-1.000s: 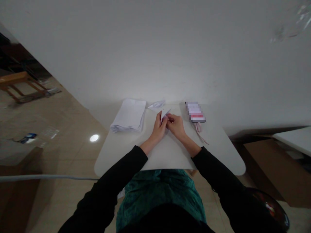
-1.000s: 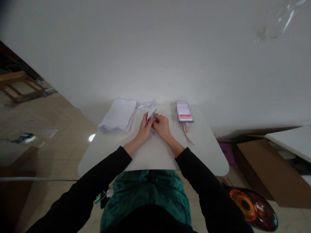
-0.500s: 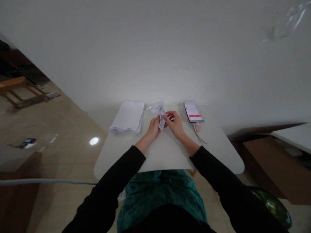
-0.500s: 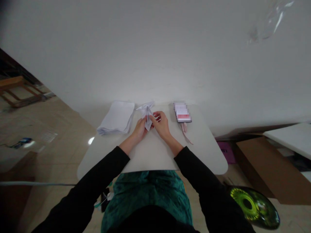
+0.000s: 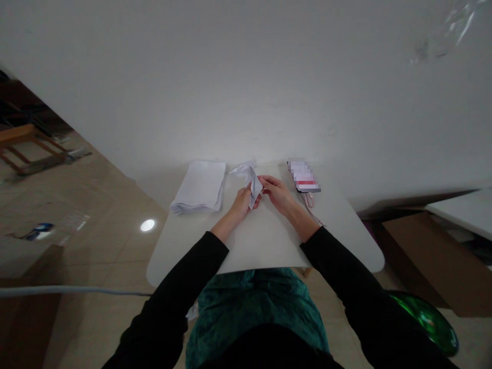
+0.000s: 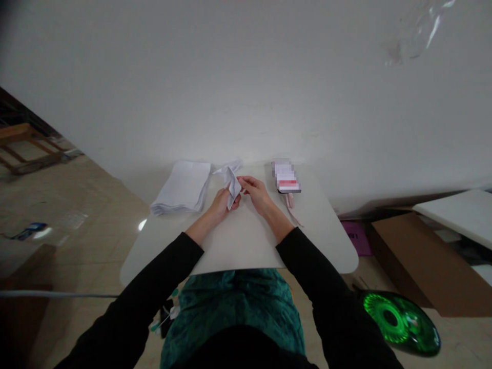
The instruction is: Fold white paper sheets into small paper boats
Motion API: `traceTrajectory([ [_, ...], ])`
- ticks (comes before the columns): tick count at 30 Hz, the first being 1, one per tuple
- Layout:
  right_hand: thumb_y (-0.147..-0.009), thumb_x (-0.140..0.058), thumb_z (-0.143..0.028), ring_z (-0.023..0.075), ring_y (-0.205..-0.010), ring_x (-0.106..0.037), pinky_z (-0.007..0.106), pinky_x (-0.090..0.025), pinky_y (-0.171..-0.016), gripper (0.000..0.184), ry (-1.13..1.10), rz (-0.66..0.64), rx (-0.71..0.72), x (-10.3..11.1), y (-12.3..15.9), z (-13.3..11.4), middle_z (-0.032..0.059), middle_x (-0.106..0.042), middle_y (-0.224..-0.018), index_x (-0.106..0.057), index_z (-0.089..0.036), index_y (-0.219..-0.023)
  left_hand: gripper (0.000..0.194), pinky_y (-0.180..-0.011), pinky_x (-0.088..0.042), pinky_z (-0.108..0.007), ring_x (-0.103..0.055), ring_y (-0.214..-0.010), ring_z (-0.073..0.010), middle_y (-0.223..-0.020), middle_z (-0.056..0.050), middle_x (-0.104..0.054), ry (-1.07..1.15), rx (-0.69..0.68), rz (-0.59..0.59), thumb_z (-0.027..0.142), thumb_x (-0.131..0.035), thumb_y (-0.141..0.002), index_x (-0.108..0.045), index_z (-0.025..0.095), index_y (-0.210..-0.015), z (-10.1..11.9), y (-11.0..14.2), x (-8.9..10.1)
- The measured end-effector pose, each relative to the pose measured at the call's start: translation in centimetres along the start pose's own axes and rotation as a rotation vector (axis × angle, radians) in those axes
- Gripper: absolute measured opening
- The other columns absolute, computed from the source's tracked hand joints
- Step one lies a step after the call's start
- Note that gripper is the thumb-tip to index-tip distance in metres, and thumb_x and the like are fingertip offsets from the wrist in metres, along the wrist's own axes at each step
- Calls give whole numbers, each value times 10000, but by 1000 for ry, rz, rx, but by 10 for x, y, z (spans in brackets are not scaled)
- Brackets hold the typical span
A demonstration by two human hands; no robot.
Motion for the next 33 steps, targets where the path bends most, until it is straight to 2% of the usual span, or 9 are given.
traceTrajectory([
  [5,-717,-692,-546,136,-746,-587,286,-453,-715,413,11,-74,3,-9,1,-3,15,-678,-849,-688,-202,-946,472,-381,-264,-214,-394,-378,-83,-499,10,-476,-99,-28,61,540,-428,-936,-585,153,-715,-3,-1,8],
  [8,-685,-729,-430,139,-732,-573,285,-447,-704,335,117,-4,84,-6,3,-10,20,-679,-843,-684,-188,-912,547,-408,-300,-234,-450,-405,-108,-494,-17,-520,-221,-79,114,557,-385,-952,-574,163,-623,-3,-2,15],
  [11,-685,-681,-340,141,-694,-543,276,-433,-652,222,272,90,179,-3,7,-16,13,-664,-787,-676,-178,-837,591,-462,-342,-249,-502,-466,-133,-499,-40,-557,-357,-147,79,560,-384,-957,-580,165,-563,0,-1,13],
  [14,-695,-602,-282,140,-646,-516,266,-414,-589,181,389,145,229,-4,11,-18,13,-647,-745,-671,-171,-820,554,-520,-375,-258,-530,-527,-150,-547,-43,-587,-405,-192,50,566,-428,-942,-612,167,-604,1,3,7],
  [18,-713,-571,-269,151,-677,-524,271,-425,-585,202,462,205,273,-7,17,-24,36,-651,-803,-672,-172,-859,506,-567,-400,-268,-529,-563,-160,-581,-29,-569,-472,-269,107,557,-409,-955,-629,175,-706,6,8,6],
  [21,-743,-608,-354,152,-688,-544,268,-435,-579,218,287,96,191,-14,16,-21,30,-646,-808,-676,-189,-867,574,-510,-360,-270,-463,-504,-147,-515,-20,-493,-484,-273,139,601,-350,-958,-580,180,-641,10,10,6],
  [23,-764,-611,-429,147,-672,-550,268,-437,-576,267,142,-1,103,-19,15,-19,21,-634,-786,-677,-198,-880,591,-456,-301,-261,-407,-460,-121,-498,-15,-457,-399,-229,140,630,-355,-944,-545,179,-612,10,10,6],
  [27,-796,-580,-469,160,-734,-581,289,-476,-625,300,-71,-126,6,-26,15,-21,47,-652,-857,-677,-199,-884,501,-396,-185,-221,-307,-400,-71,-529,27,-419,-146,-113,101,602,-364,-956,-539,169,-776,5,7,4],
  [33,-684,-778,-422,143,-707,-593,297,-484,-654,373,-90,-247,-1,-29,17,-20,11,-668,-854,-672,-220,-980,446,-382,-176,-200,-298,-385,-60,-530,49,-410,-129,-114,107,615,-435,-927,-511,186,-835,6,9,6],
])
Point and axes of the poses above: each hand's wrist, its own y-axis away from the middle knuckle, its own x-axis out of the back of the hand, z = x × y, the point moved 8 cm from there along -y, towards the middle knuckle
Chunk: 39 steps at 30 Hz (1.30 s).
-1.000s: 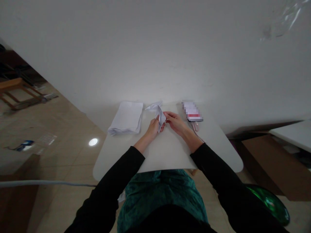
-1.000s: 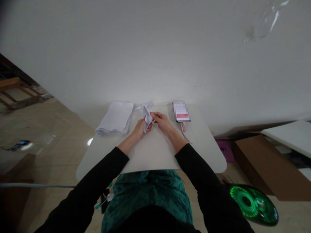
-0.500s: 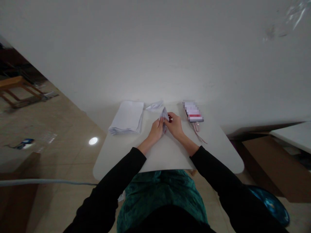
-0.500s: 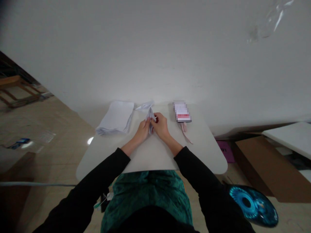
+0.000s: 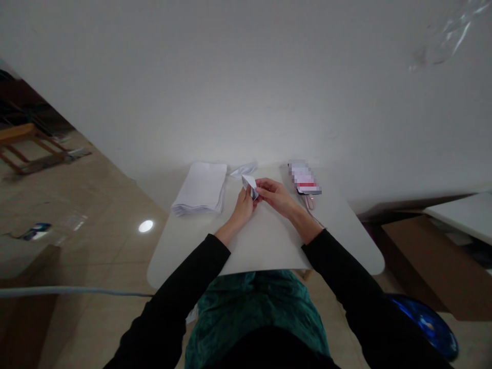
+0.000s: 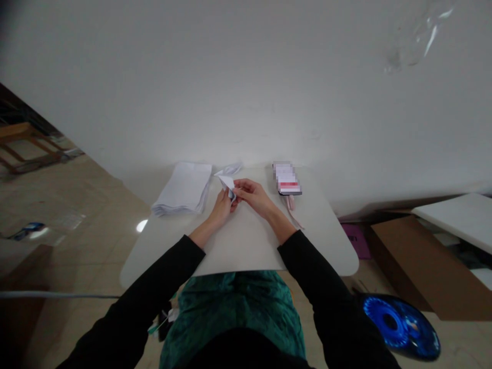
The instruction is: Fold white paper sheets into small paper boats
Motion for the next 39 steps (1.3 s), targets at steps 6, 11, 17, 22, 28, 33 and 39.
traceTrajectory([
  [6,-675,-804,-353,112,-747,-569,238,-391,-631,386,16,-6,50,7,-6,7,-2,-677,-901,-690,-221,-1019,494,-394,-202,-210,-325,-389,-73,-505,45,-399,-29,-22,-4,663,-440,-899,-548,183,-849,3,1,3],
  [11,-664,-817,-336,113,-771,-569,246,-386,-668,414,-14,9,28,6,-7,9,7,-695,-930,-702,-225,-1046,505,-402,-182,-205,-266,-396,-63,-506,53,-352,-178,-17,-94,584,-306,-967,-498,176,-739,1,-3,3],
  [17,-648,-824,-406,143,-808,-602,269,-427,-720,385,-51,82,-62,8,-4,14,17,-718,-891,-720,-213,-964,430,-399,-198,-207,-279,-396,-68,-506,52,-360,-272,30,-154,460,-295,-985,-519,162,-769,-2,-5,6],
  [22,-610,-852,-360,151,-781,-626,285,-469,-730,414,-7,141,-54,9,-3,15,19,-721,-863,-711,-195,-964,478,-414,-279,-204,-395,-428,-89,-547,7,-503,-380,3,-200,444,-283,-990,-617,104,-1022,1,0,0],
  [28,-654,-805,-451,103,-439,-518,262,-402,-430,482,-40,142,-62,0,0,19,-11,-682,-737,-656,-202,-1040,554,-402,-350,-212,-529,-446,-120,-597,-56,-601,-338,53,-167,484,-271,-981,-654,84,-975,-8,-4,4],
  [33,-665,-789,-361,83,-430,-492,246,-390,-412,454,113,177,22,0,1,10,-29,-648,-765,-650,-222,-1074,525,-468,-450,-244,-596,-504,-150,-627,-71,-643,-313,-42,-107,484,-322,-972,-661,86,-1021,0,-3,5],
  [39,-748,-600,-316,112,-561,-514,258,-430,-536,244,145,203,149,6,-2,6,-23,-606,-692,-708,-186,-924,499,-596,-525,-340,-653,-622,-212,-717,-129,-673,-303,-78,46,409,-271,-986,-642,108,-840,6,-5,18],
])
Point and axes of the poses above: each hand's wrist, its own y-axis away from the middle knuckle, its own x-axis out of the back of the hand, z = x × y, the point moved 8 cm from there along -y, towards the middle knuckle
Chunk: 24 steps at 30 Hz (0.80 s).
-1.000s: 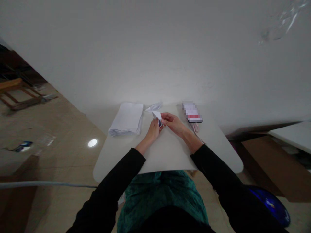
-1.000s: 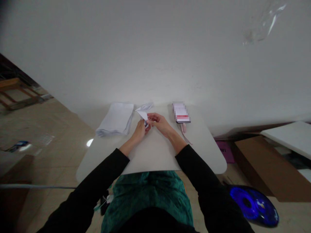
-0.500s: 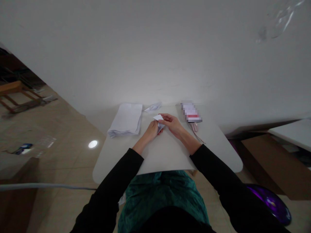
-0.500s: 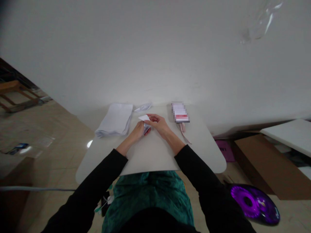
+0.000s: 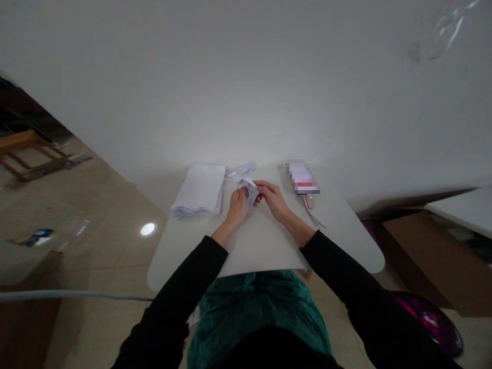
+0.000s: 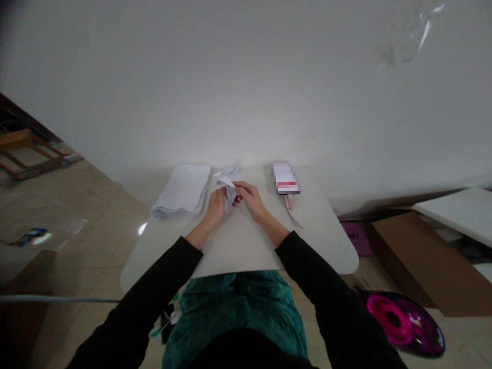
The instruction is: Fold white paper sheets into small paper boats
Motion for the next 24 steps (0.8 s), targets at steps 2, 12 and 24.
traceTrajectory([
  [2,-715,-595,-271,127,-631,-543,265,-442,-582,261,117,25,49,3,-1,0,-4,-651,-777,-706,-183,-934,439,-720,-532,-377,-667,-755,-237,-780,-129,-688,-76,-65,42,403,-327,-978,-642,129,-841,4,0,3],
  [12,-798,-534,-353,151,-697,-506,259,-418,-573,182,297,70,146,4,2,-11,7,-548,-759,-615,-190,-794,436,-976,-460,-373,-617,-1117,-251,-1126,-123,-701,31,-208,-13,446,-421,-964,-614,131,-1195,10,0,-8],
  [24,-715,-531,-252,143,-593,-464,253,-361,-518,234,155,118,5,6,9,-14,-15,-550,-702,-651,-215,-913,468,-1018,-440,-323,-562,-1230,-217,-1315,-102,-616,228,-126,-92,330,-556,-906,-517,185,-1349,22,4,-17],
])
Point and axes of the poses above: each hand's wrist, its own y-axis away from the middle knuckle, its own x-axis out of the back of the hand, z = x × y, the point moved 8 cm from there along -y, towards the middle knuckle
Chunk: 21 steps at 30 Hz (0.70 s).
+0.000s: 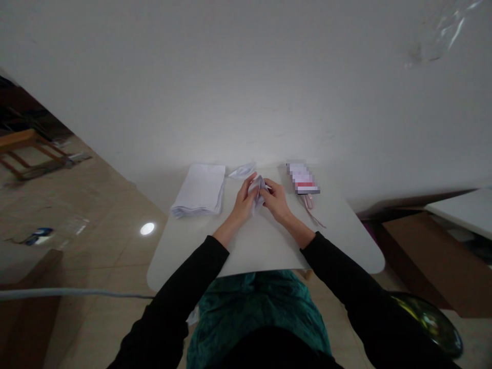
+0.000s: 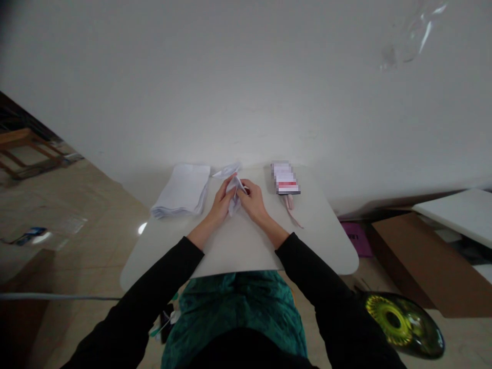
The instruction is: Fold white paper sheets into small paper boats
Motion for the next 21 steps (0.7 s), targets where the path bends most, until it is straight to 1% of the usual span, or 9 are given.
traceTrajectory([
  [2,-729,-510,-265,127,-522,-413,242,-319,-481,163,-19,-125,-62,-9,-1,4,-37,-471,-605,-630,-216,-828,484,-952,-485,-340,-623,-1128,-218,-1220,-106,-663,135,110,-32,347,-539,-911,-499,167,-1358,-11,-2,-1],
  [4,-739,-495,-263,132,-522,-414,247,-331,-492,127,15,-159,-70,-11,-2,5,-41,-452,-587,-600,-221,-799,451,-908,-503,-348,-648,-1056,-220,-1132,-105,-694,130,156,-66,378,-488,-940,-521,147,-1326,-16,-1,-4],
  [7,-716,-513,-226,160,-648,-480,274,-401,-590,51,154,-63,12,-2,-5,4,-19,-511,-658,-546,-222,-754,361,-940,-478,-351,-634,-1049,-223,-1061,-105,-709,-120,75,-60,366,-422,-974,-618,130,-1165,-12,3,-6],
  [9,-705,-534,-217,161,-689,-501,277,-422,-611,100,182,1,25,1,-3,4,-13,-538,-723,-541,-223,-804,320,-946,-467,-350,-637,-1021,-225,-1001,-109,-714,-275,7,-49,324,-406,-978,-646,128,-1056,-6,6,-7],
  [12,-714,-586,-255,117,-571,-487,241,-399,-491,289,20,31,-75,-2,3,9,-41,-530,-770,-529,-245,-997,329,-791,-503,-334,-656,-801,-215,-770,-83,-688,-387,-1,-17,326,-370,-986,-637,134,-963,-3,8,-4],
  [13,-708,-618,-275,101,-527,-470,228,-382,-450,332,-57,30,-108,-4,4,9,-53,-517,-761,-520,-254,-1024,333,-727,-503,-321,-642,-721,-205,-697,-64,-661,-403,9,0,341,-367,-987,-629,139,-943,-2,8,-1],
  [15,-705,-669,-338,87,-498,-467,218,-380,-414,345,-215,-10,-163,-10,7,6,-60,-505,-735,-537,-249,-1011,326,-643,-487,-295,-607,-629,-182,-631,-39,-618,-404,20,36,364,-380,-982,-612,150,-899,-2,6,5],
  [18,-750,-641,-456,98,-530,-512,217,-391,-394,302,-418,-95,-268,-16,7,3,-27,-536,-727,-598,-205,-912,362,-585,-465,-266,-579,-615,-157,-653,-43,-605,-327,35,27,383,-381,-975,-591,154,-790,-4,3,10],
  [21,-689,-742,-434,106,-550,-538,199,-384,-388,324,-454,-128,-299,-14,5,4,-29,-554,-667,-615,-194,-868,435,-550,-452,-259,-551,-584,-144,-633,-40,-581,-211,67,-5,414,-355,-970,-576,151,-705,-10,-1,11],
])
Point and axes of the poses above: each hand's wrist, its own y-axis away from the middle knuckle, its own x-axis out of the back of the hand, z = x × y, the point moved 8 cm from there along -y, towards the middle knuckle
